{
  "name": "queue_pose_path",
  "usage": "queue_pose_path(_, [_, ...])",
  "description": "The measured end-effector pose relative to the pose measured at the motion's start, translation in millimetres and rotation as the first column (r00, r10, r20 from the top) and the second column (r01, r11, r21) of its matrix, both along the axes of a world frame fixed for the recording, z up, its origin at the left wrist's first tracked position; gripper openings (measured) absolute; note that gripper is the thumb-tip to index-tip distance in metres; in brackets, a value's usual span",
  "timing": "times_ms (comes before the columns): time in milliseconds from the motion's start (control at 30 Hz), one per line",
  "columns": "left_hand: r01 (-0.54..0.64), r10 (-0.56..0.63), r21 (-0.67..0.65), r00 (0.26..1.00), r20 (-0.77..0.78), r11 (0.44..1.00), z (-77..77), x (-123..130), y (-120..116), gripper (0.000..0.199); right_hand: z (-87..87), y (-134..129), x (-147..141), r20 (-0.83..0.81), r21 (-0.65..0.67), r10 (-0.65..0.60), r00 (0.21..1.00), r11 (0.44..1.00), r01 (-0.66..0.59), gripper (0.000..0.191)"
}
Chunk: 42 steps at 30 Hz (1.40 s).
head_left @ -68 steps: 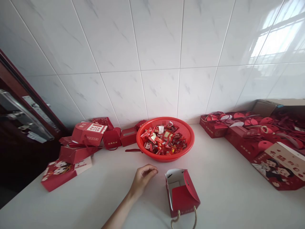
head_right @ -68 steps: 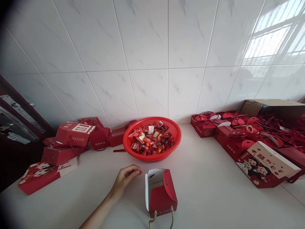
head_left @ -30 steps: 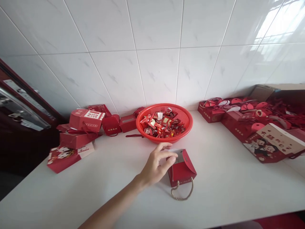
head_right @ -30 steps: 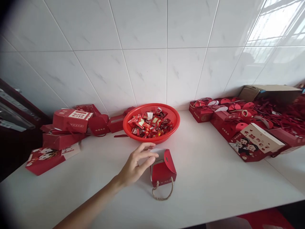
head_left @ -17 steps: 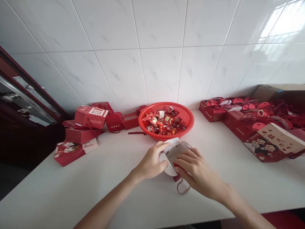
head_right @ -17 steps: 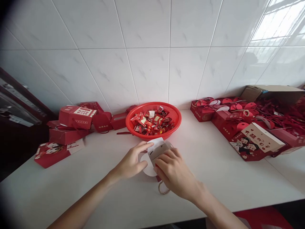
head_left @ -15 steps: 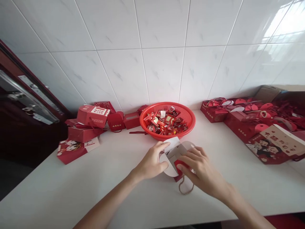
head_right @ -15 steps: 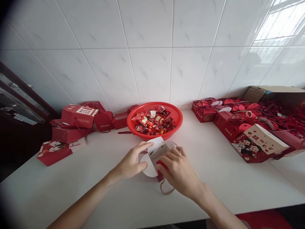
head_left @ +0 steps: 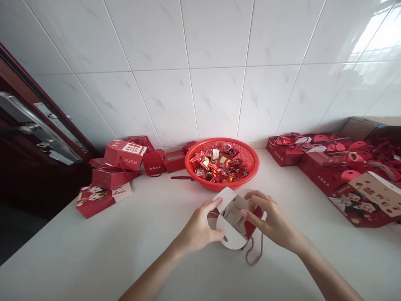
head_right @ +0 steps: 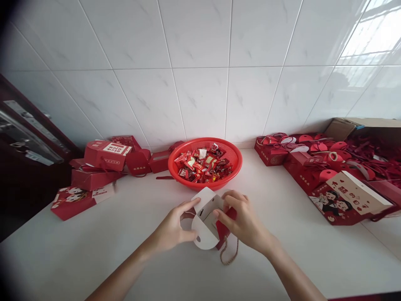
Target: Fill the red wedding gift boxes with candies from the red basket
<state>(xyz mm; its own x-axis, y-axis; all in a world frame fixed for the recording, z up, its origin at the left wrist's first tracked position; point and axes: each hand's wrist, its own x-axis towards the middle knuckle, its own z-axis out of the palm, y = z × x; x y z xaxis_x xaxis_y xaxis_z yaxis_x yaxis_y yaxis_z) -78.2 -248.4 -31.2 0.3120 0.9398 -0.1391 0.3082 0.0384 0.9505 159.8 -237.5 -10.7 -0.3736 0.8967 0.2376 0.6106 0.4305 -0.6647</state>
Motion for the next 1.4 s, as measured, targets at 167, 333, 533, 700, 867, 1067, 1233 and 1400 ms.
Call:
queue_pose_path(167, [-0.056, 0.058, 0.082, 0.998, -0.013, 0.995, -9.5, 0.6, -8.5, 0.088, 3.7, 2.1, 25.6, -0.119, -0.202, 0.083, 0.989, 0.974, -0.106, 0.038])
queue_pose_path(333, [-0.104, 0.105, 0.073, 0.994, -0.015, 0.992, -16.2, 1.6, -15.6, 0.087, -3.6, 5.4, 48.1, -0.15, -0.263, 0.186, 0.971, 0.939, -0.22, 0.052])
queue_pose_path(533, [-0.181, 0.185, 0.125, 0.983, -0.017, 0.975, -20.5, -6.6, -14.8, 0.085, -18.8, 14.7, 47.4, -0.135, -0.321, 0.245, 0.96, 0.906, -0.276, 0.074])
queue_pose_path(700, [-0.167, 0.165, 0.031, 0.984, 0.072, 0.985, -26.0, -17.1, -6.7, 0.09, -30.8, 17.9, 33.5, -0.188, -0.315, 0.259, 0.947, 0.898, -0.308, 0.065])
queue_pose_path(867, [-0.15, 0.144, 0.085, 0.987, 0.078, 0.985, -21.9, -25.6, -0.1, 0.084, -34.2, 18.0, 27.7, -0.137, -0.274, 0.191, 0.972, 0.936, -0.223, 0.064])
queue_pose_path(1067, [0.011, 0.021, 0.236, 0.991, -0.133, 0.972, 1.8, -39.3, 6.2, 0.084, -12.4, 23.4, 29.4, -0.065, -0.166, 0.256, 0.965, 0.95, -0.263, 0.065])
queue_pose_path(1233, [0.024, 0.064, 0.335, 0.966, -0.249, 0.942, 26.9, -49.5, 15.9, 0.058, 22.9, 40.7, 32.2, -0.086, -0.055, 0.308, 0.948, 0.948, -0.313, 0.048])
queue_pose_path(1400, [-0.017, 0.118, 0.432, 0.971, -0.209, 0.902, 52.4, -49.0, 60.9, 0.035, 56.3, 89.9, 22.5, -0.16, -0.049, 0.3, 0.94, 0.949, -0.311, 0.038])
